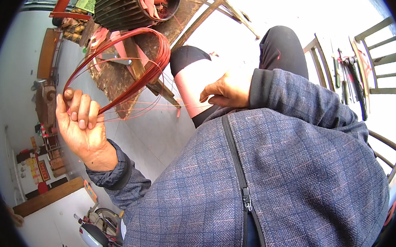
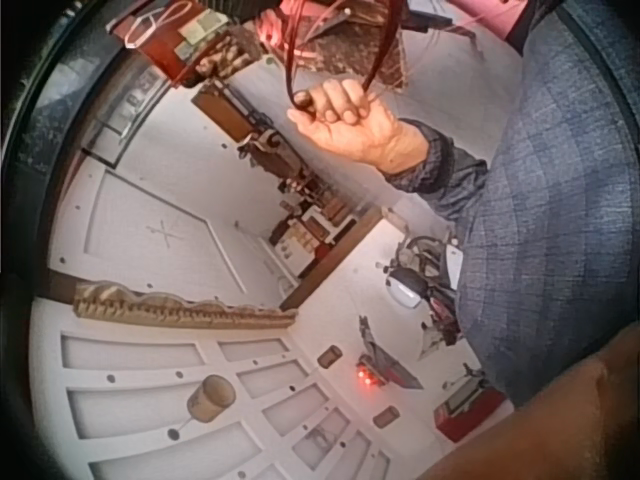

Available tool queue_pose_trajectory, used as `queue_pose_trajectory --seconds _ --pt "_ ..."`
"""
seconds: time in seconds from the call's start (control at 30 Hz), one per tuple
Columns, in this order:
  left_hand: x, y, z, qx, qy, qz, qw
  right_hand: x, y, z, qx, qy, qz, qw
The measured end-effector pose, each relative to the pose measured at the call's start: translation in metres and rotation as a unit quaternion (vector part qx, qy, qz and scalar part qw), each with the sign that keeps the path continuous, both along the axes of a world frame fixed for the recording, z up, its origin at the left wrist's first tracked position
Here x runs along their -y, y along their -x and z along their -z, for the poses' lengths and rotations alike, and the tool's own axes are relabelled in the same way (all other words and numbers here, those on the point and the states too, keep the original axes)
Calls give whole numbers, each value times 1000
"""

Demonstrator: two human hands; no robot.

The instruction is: The person cuts a pink insulating sheet with a knife and inserts it into a motor stator. They then pull a bundle of red copper wire from the stator, straighten and align it, and reinsert the bundle into the stator slots.

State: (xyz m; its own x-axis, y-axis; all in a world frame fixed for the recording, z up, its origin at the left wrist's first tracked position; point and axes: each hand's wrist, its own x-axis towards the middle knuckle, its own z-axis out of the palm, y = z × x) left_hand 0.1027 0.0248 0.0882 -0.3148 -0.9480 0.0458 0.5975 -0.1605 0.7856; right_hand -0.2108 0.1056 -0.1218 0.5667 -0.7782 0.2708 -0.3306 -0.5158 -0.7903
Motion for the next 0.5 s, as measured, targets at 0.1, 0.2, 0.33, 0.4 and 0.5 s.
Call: queue_pose_trajectory --seconds 0.1,0.2,0.33,0.4,0.5 --pt "-2 1 -1 6 6 -4 1000 0 4 2 -15 2 13 1000" --pt "-3 1 -1 18 15 -3 1000 0 6 7 -13 10 29 999" --pt "-2 4 1 28 24 10 999 9 17 -4 -40 -3 48 998" --pt "-2 8 3 20 30 6 999 17 27 -26 -48 6 77 996" --pt "-2 20 6 55 38 9 998 31 50 -81 36 114 97 988"
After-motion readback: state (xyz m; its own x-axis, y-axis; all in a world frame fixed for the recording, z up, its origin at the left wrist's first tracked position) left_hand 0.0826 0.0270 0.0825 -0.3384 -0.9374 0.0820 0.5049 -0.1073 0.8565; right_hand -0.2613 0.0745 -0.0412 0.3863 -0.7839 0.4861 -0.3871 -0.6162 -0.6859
